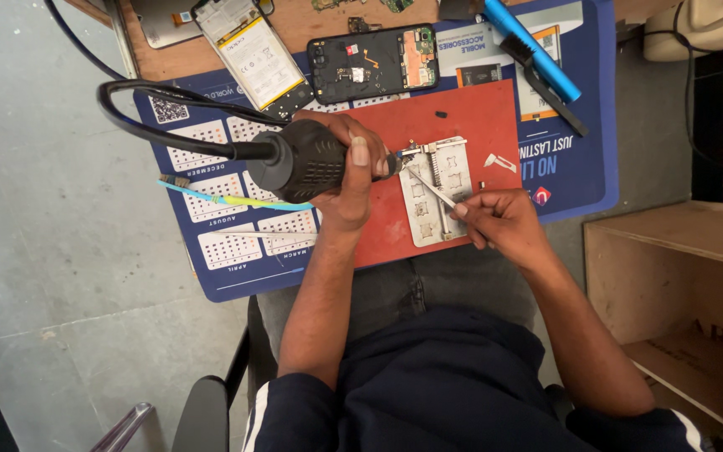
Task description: The person uses a hot air gun and tweezers to remove a small component from a circuit board. They then use a soldering iron to work on the same board, followed by a brief inspection of the removed component.
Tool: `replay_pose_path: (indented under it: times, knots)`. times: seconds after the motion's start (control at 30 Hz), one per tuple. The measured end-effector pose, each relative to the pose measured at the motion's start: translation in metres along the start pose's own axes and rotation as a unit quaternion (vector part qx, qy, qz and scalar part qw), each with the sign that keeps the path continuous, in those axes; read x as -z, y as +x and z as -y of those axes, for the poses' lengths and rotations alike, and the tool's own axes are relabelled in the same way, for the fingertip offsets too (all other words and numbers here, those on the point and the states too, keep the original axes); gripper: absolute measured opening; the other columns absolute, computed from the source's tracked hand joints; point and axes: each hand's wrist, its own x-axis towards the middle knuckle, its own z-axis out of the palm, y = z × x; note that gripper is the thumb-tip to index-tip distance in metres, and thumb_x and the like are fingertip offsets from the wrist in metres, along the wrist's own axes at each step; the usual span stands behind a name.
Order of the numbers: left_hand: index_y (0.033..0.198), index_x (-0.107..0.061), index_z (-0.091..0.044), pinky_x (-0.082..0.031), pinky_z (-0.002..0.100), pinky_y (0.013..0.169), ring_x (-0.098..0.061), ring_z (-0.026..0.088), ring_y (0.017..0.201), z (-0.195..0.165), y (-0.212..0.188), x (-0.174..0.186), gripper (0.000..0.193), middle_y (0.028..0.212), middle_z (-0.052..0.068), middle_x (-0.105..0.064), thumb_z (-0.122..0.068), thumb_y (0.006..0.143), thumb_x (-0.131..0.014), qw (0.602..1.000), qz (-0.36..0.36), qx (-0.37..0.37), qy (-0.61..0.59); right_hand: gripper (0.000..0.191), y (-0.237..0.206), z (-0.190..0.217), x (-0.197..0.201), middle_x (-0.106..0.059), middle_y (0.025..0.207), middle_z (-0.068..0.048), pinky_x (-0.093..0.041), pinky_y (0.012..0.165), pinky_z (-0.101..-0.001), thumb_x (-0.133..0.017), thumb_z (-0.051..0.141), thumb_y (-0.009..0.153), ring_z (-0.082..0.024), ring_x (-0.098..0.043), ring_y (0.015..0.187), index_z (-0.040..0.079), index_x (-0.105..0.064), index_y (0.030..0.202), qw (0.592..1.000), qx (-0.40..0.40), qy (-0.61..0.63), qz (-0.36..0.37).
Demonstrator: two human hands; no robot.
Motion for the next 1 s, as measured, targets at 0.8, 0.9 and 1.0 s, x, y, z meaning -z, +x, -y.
replay_pose_path:
  times: [0.8,0.9,1.0]
  knots:
    - [0.109,-0.042,-0.005,-0.054,0.030,0.060,-0.055,0.014,0.059,0.0019,-0.0004,-0.0011,0.018,0.082,0.010,-0.055,0.000,0.105,-0.058,1.000,-0.005,0.003,-0.004,0.017,0.0006,0.0018,-0.0008,-0.061,0.054,-0.002,-0.030,0.041,-0.0221,-0.070,0.012,0.095,-0.004,-0.046,0.044,-0.003,-0.077,0.094,1.000,-0.004,-0.012,-0.006]
    - [0.109,-0.042,-0.004,-0.054,0.030,0.060,-0.055,0.014,0.059,0.0014,-0.0006,-0.0011,0.017,0.082,0.010,-0.055,0.000,0.105,-0.058,1.000,-0.004,0.000,0.000,0.017,0.0006,0.0011,-0.0009,-0.062,0.054,-0.002,-0.031,0.041,-0.0218,-0.069,0.012,0.095,-0.004,-0.047,0.044,-0.003,-0.077,0.094,1.000,-0.004,-0.014,-0.006]
    - [0.109,-0.042,-0.004,-0.054,0.030,0.060,-0.055,0.014,0.059,0.0009,-0.0009,-0.0014,0.017,0.082,0.010,-0.055,0.000,0.104,-0.058,1.000,-0.006,0.004,-0.004,0.017,0.0005,0.0005,-0.0007,-0.062,0.054,-0.002,-0.030,0.040,-0.0223,-0.069,0.012,0.096,-0.005,-0.047,0.043,-0.003,-0.077,0.093,0.999,-0.012,-0.027,-0.012]
